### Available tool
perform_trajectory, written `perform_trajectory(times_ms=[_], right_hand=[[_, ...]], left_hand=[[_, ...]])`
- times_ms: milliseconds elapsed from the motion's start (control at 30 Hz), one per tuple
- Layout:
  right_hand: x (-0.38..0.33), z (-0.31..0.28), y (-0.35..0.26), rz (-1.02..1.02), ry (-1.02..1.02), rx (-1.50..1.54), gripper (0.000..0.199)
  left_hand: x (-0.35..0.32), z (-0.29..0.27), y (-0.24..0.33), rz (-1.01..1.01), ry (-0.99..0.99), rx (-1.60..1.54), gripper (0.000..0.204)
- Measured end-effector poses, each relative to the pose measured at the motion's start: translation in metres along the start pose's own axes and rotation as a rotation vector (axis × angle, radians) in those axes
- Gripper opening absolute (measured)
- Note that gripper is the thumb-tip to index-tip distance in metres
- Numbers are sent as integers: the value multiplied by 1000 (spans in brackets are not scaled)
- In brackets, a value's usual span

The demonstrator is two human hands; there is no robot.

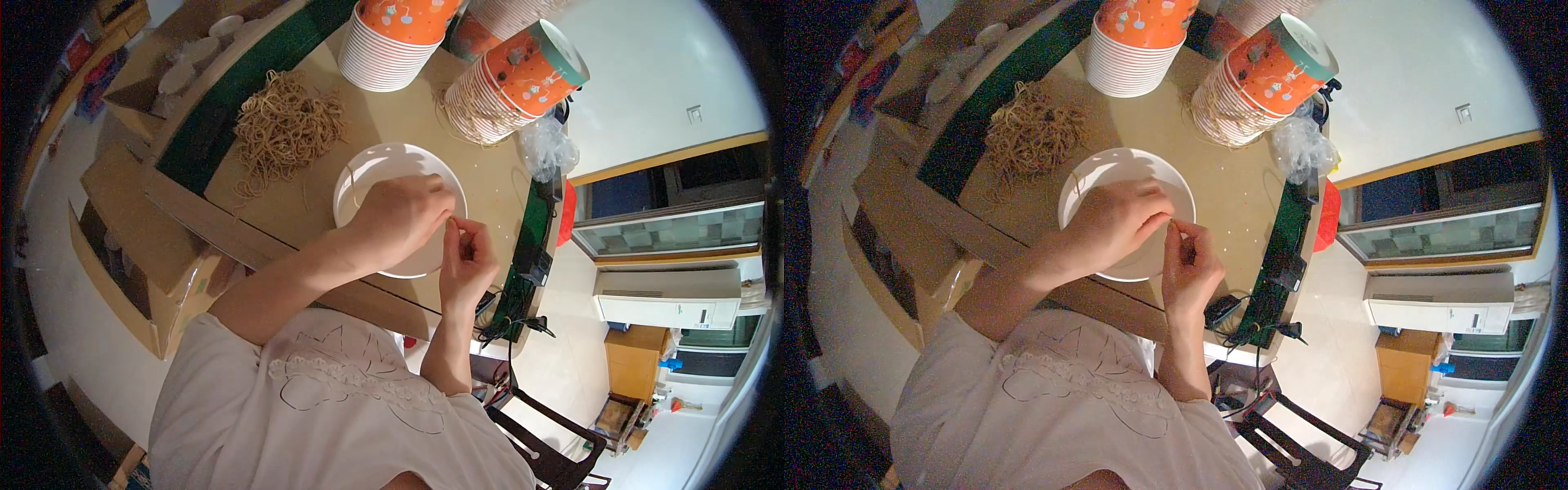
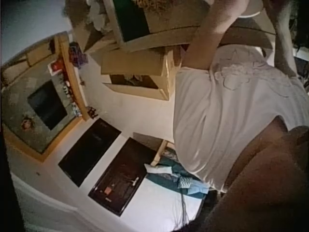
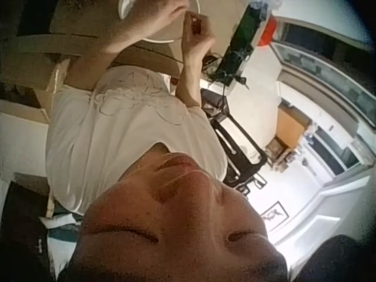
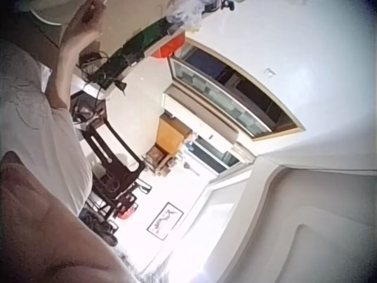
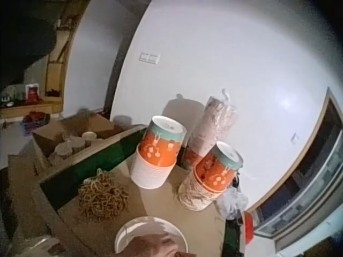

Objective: Tying rubber bands around paper bowls.

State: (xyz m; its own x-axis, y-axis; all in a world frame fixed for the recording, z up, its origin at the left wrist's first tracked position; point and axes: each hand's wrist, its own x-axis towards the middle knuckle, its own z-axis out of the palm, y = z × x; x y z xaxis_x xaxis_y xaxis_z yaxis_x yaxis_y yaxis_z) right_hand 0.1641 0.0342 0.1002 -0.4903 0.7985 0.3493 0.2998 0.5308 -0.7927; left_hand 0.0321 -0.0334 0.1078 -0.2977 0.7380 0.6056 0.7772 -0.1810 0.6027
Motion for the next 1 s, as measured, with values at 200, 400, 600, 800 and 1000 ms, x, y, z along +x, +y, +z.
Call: perform_trajectory(times_ms=[200,400,600,800,1000], right_hand=[[-2,-1,0,-19,7,-15,4],[-2,-1,0,-10,20,-17,5],[-2,-1,1,-7,15,1,5],[-5,-3,4,-23,21,15,4],[-3,-2,5,-20,16,72,5]], left_hand=[[2,-2,3,-114,75,134,10],[0,1,-1,-65,78,-59,9],[1,1,1,-67,-58,-36,8],[1,-1,-1,-138,29,-21,10],[2,-7,4,-41,-85,-22,11]])
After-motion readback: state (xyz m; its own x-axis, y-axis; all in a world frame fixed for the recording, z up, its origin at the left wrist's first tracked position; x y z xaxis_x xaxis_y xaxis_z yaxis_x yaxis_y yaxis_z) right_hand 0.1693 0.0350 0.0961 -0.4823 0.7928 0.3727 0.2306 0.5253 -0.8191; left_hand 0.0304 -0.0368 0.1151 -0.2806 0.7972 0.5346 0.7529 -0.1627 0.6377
